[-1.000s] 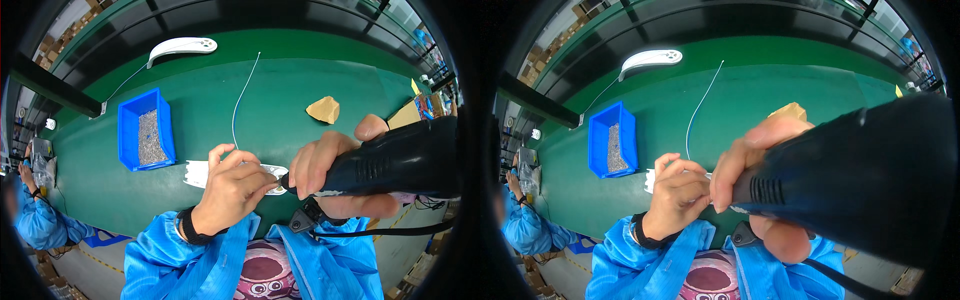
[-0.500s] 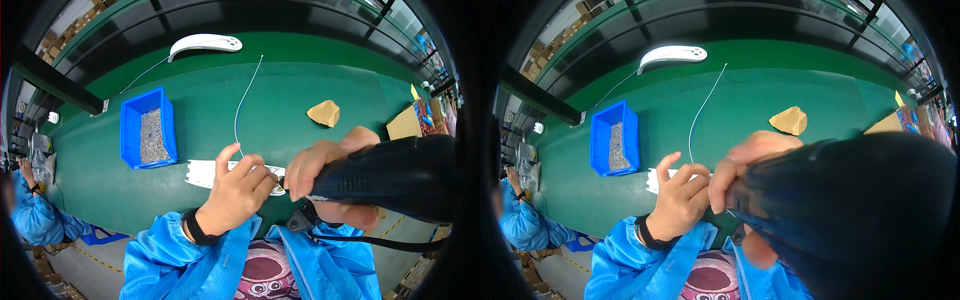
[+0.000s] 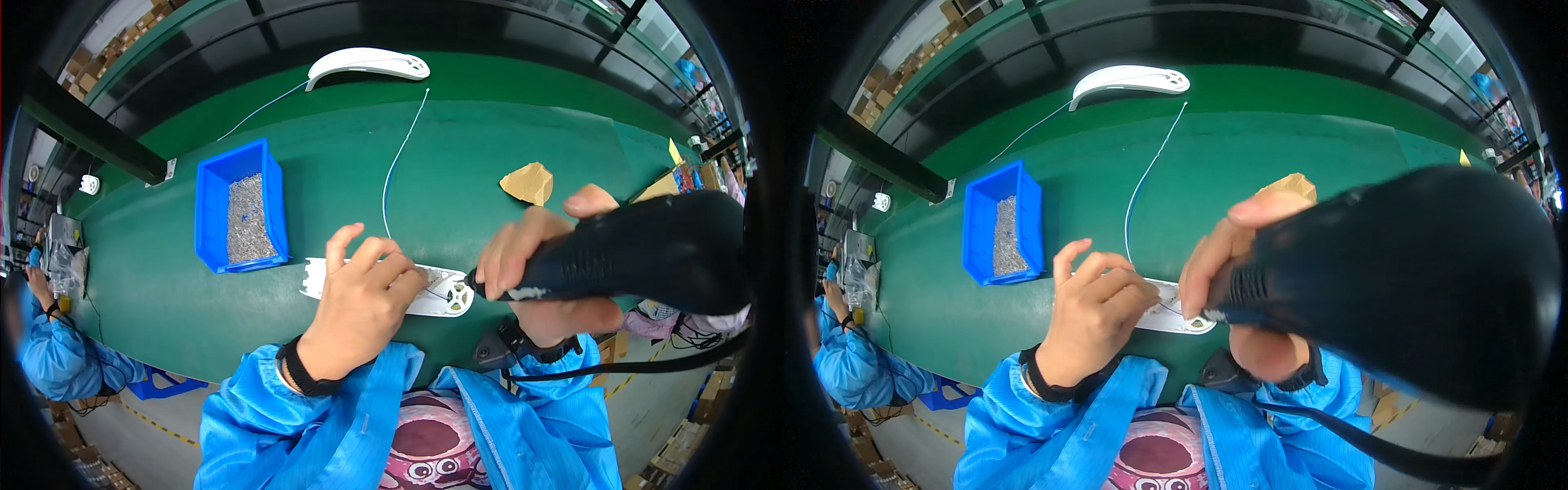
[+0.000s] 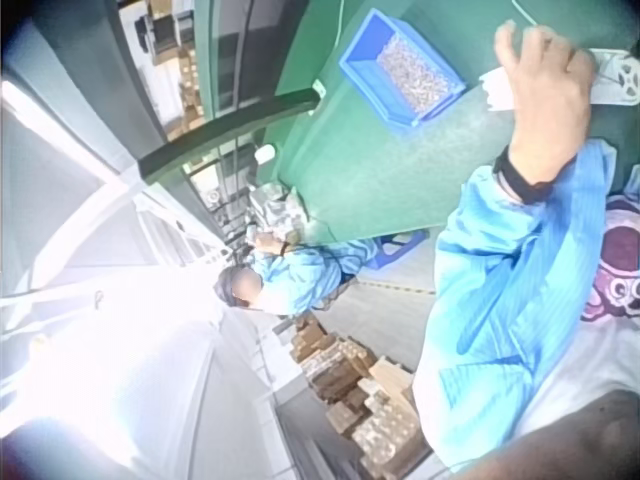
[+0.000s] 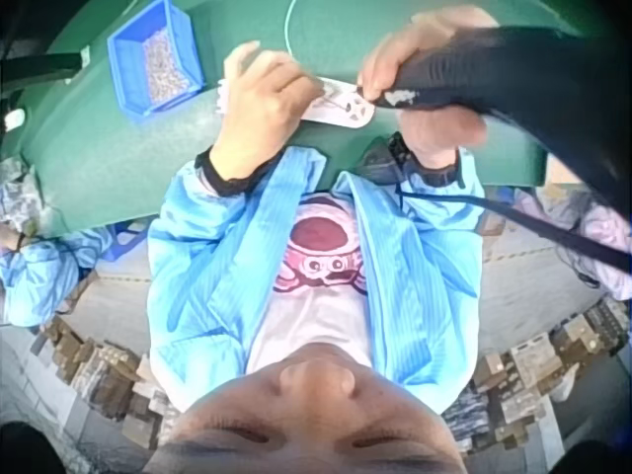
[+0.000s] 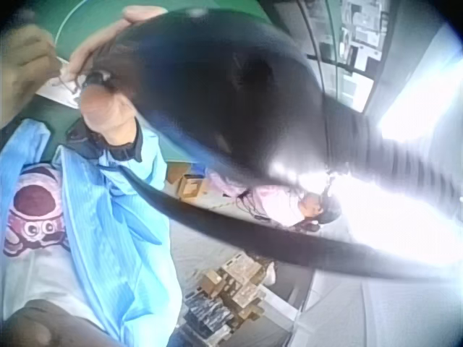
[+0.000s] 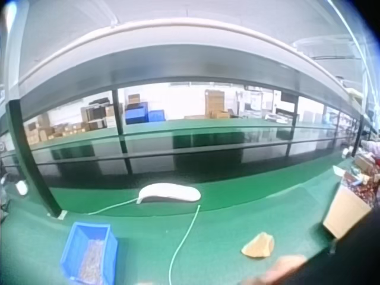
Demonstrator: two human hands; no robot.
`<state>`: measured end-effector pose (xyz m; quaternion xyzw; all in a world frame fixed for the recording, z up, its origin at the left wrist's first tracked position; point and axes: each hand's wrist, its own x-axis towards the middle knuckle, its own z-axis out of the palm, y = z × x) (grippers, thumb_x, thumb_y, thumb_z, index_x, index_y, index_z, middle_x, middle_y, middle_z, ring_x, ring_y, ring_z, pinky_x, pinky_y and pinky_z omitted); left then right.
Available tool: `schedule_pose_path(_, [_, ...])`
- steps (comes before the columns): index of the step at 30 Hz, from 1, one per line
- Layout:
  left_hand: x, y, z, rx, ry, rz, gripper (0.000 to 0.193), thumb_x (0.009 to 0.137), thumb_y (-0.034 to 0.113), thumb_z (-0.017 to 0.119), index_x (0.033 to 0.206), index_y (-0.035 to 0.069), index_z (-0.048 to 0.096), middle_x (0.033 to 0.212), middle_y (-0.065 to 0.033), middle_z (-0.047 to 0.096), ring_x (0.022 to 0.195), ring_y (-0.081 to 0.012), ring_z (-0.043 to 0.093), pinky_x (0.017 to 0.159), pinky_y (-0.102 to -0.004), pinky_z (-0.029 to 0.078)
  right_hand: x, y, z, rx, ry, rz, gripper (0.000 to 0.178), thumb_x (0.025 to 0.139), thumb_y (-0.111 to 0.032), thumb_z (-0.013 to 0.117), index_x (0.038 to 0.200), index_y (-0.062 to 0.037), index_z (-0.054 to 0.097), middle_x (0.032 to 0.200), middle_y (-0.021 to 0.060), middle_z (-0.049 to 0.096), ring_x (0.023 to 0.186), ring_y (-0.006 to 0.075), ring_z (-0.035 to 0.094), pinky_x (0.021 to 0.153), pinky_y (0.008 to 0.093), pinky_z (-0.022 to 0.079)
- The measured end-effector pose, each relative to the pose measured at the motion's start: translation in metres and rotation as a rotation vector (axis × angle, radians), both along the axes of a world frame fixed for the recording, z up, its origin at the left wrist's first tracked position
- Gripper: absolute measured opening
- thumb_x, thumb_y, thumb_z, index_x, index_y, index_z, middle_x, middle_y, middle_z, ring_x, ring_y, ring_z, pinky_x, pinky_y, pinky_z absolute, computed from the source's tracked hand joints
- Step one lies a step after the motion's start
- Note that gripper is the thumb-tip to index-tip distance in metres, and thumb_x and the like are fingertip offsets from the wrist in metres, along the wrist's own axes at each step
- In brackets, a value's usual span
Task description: Assemble white plastic housings using an electric screwdriver and screws at a manufacturing workbench.
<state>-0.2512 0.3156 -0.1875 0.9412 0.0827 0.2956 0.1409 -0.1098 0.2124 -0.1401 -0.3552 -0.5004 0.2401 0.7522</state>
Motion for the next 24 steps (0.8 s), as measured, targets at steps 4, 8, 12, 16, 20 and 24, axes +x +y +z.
schedule_pose_path(4, [-0.008,0.009,0.003,-0.013,0.015,0.051,0.017,0.057,0.005,0.069,0.071,0.012,0.062,0.075,0.0039,0.057,0.080,-0.0149,0.054,0.089,-0.0418,0.031,0.000,0.009,-0.018,-0.173,0.027,-0.120,0.081,0.068,-0.063,0.059,0.114,-0.0020,0.030,0.066,0.0083,0.052,0.048,0.0132,0.051,0.044,0.0235,0.041])
schedule_pose_path(8, [-0.010,0.011,0.002,-0.005,0.013,0.098,0.017,0.057,0.004,0.069,0.070,0.010,0.060,0.079,0.0025,0.059,0.085,-0.0163,0.056,0.092,-0.0434,0.032,-0.002,0.015,-0.022,-0.152,0.123,-0.109,0.078,0.068,-0.054,0.068,0.110,0.0048,0.038,0.068,0.0084,0.052,0.049,0.0095,0.049,0.043,0.0185,0.035])
schedule_pose_path(12, [-0.011,0.011,-0.002,-0.030,0.034,0.077,0.015,0.059,0.004,0.068,0.069,0.009,0.058,0.084,0.0010,0.062,0.092,-0.0179,0.058,0.097,-0.0460,0.031,-0.006,0.019,-0.022,-0.167,0.130,-0.110,0.077,0.068,-0.053,0.068,0.110,0.0045,0.038,0.070,0.0083,0.051,0.050,0.0090,0.049,0.044,0.0182,0.035])
schedule_pose_path(16, [-0.011,0.010,-0.003,-0.019,0.070,0.035,0.009,0.067,0.007,0.059,0.076,0.007,0.057,0.088,-0.0034,0.061,0.095,-0.0202,0.056,0.098,-0.0498,0.030,-0.006,0.018,-0.025,-0.200,0.122,-0.106,0.077,0.068,-0.053,0.068,0.110,0.0042,0.038,0.072,0.0080,0.051,0.051,0.0090,0.050,0.044,0.0181,0.035])
schedule_pose_path(20, [-0.011,0.009,-0.005,0.007,0.092,0.049,0.008,0.066,0.007,0.061,0.073,0.008,0.057,0.087,-0.0026,0.061,0.092,-0.0188,0.057,0.096,-0.0481,0.032,-0.005,0.021,-0.027,-0.173,0.130,-0.097,0.078,0.068,-0.053,0.068,0.111,0.0038,0.038,0.071,0.0076,0.051,0.050,0.0089,0.049,0.042,0.0178,0.033])
schedule_pose_path(24, [-0.010,0.007,-0.003,-0.036,0.123,0.034,0.010,0.065,0.005,0.062,0.072,0.006,0.056,0.086,-0.0040,0.060,0.084,-0.0203,0.058,0.087,-0.0412,0.040,-0.005,0.022,-0.030,-0.153,0.118,-0.149,0.079,0.068,-0.055,0.068,0.112,0.0040,0.038,0.069,0.0067,0.050,0.049,0.0087,0.049,0.042,0.0178,0.033])
